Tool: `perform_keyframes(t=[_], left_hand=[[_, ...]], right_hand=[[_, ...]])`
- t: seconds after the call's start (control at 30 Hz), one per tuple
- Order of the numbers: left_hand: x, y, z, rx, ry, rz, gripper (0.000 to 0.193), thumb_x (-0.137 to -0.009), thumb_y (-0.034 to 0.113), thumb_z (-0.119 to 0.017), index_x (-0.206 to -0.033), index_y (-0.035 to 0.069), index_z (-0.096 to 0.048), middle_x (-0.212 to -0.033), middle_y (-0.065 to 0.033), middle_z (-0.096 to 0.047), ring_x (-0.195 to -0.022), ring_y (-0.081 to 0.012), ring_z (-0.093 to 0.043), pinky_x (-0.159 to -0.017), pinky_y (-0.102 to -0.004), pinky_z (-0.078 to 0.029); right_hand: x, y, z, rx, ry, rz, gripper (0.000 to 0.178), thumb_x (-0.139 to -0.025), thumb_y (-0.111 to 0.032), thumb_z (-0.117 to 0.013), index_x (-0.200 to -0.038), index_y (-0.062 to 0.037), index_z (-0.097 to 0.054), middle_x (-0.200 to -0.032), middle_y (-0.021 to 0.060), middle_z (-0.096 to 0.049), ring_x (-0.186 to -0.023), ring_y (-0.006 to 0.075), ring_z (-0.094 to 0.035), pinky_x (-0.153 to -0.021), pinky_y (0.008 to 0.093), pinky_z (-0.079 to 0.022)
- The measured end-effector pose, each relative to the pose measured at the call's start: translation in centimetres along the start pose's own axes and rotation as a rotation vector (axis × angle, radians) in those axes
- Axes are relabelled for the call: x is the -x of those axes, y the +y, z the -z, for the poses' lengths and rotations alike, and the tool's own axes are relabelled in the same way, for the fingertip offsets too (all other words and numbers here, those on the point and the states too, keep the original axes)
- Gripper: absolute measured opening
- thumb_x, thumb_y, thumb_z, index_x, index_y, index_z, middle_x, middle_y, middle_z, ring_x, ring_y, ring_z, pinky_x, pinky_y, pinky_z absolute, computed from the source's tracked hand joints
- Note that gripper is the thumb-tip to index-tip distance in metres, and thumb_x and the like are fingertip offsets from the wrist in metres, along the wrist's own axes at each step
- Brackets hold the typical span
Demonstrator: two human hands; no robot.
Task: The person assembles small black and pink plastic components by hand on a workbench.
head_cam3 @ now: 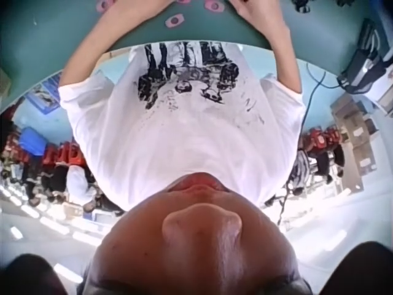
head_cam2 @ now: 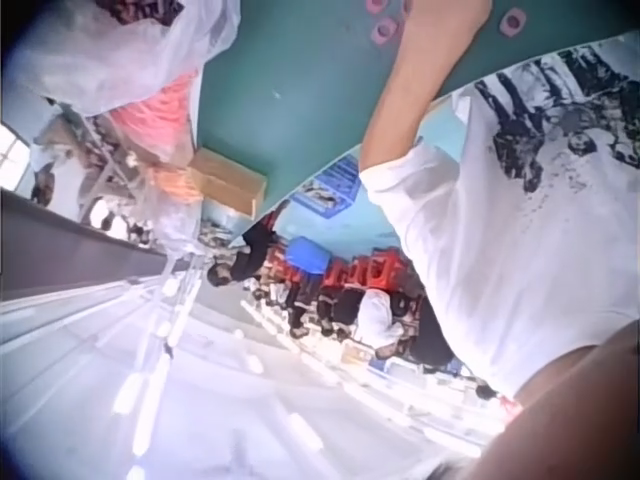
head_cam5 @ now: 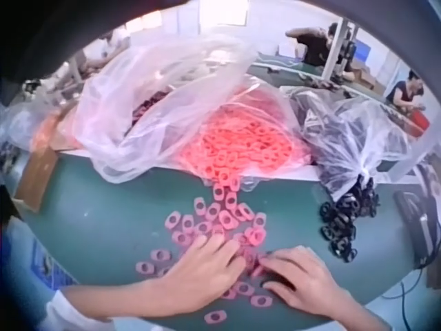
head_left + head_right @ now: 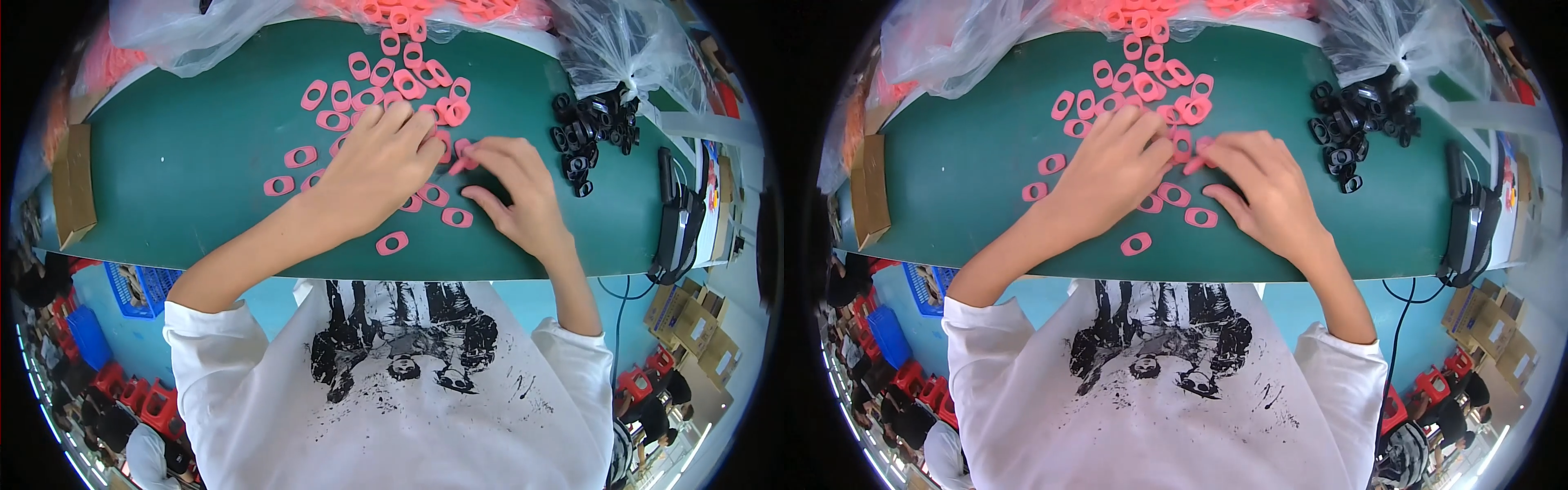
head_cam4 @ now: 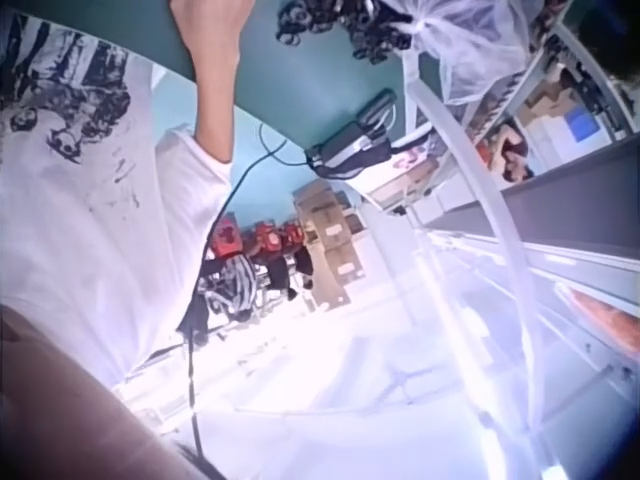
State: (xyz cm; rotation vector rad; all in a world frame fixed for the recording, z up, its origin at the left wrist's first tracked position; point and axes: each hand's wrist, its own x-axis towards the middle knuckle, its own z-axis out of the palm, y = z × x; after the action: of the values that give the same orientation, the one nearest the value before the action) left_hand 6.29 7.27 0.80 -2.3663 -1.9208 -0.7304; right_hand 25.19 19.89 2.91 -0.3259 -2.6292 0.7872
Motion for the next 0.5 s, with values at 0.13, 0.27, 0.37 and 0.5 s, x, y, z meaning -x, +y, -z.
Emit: perform_keyframes(t=[0.13,0.27,0.37,0.5], left_hand=[[1.2,0.3,1.9,0.086,-0.138,0.007,0.015,-0.076,0.008,-0.066,-0.088,0.002,-0.060,-0.093,-0.0100,-0.056,-0.094,-0.0270,-0.053,-0.076,-0.0382,-0.044],[1.6,-0.6,1.5,0.174,-0.118,0.112,0.015,-0.078,0.008,-0.068,-0.087,0.001,-0.060,-0.093,-0.0106,-0.056,-0.090,-0.0279,-0.055,-0.078,-0.0396,-0.047],[1.6,-1.0,1.3,0.094,-0.045,0.192,0.016,-0.078,0.007,-0.071,-0.088,0.001,-0.060,-0.093,-0.0101,-0.056,-0.087,-0.0284,-0.055,-0.077,-0.0410,-0.048],[-0.5,-1.4,1.4,0.127,0.085,0.176,0.016,-0.077,0.005,-0.071,-0.090,0.003,-0.062,-0.093,-0.0086,-0.056,-0.088,-0.0272,-0.054,-0.076,-0.0397,-0.047]], right_hand=[[0.1,1.1,0.2,0.001,0.034,-0.023,0.037,-0.068,-0.005,-0.081,-0.102,-0.0018,-0.068,-0.110,0.0106,-0.063,-0.092,0.0269,-0.059,-0.081,0.0374,-0.049],[-0.1,1.9,-0.2,0.038,-0.064,0.058,0.028,-0.072,0.002,-0.076,-0.099,0.0000,-0.067,-0.105,0.0114,-0.063,-0.088,0.0272,-0.060,-0.075,0.0375,-0.049],[1.1,2.0,-0.2,-0.004,-0.014,-0.021,0.023,-0.074,0.006,-0.071,-0.096,0.0000,-0.067,-0.102,0.0117,-0.063,-0.085,0.0274,-0.060,-0.072,0.0368,-0.050],[1.5,2.5,-0.1,0.102,0.088,-0.044,0.021,-0.075,0.005,-0.070,-0.095,-0.0005,-0.067,-0.104,0.0121,-0.064,-0.087,0.0282,-0.061,-0.072,0.0372,-0.050]])
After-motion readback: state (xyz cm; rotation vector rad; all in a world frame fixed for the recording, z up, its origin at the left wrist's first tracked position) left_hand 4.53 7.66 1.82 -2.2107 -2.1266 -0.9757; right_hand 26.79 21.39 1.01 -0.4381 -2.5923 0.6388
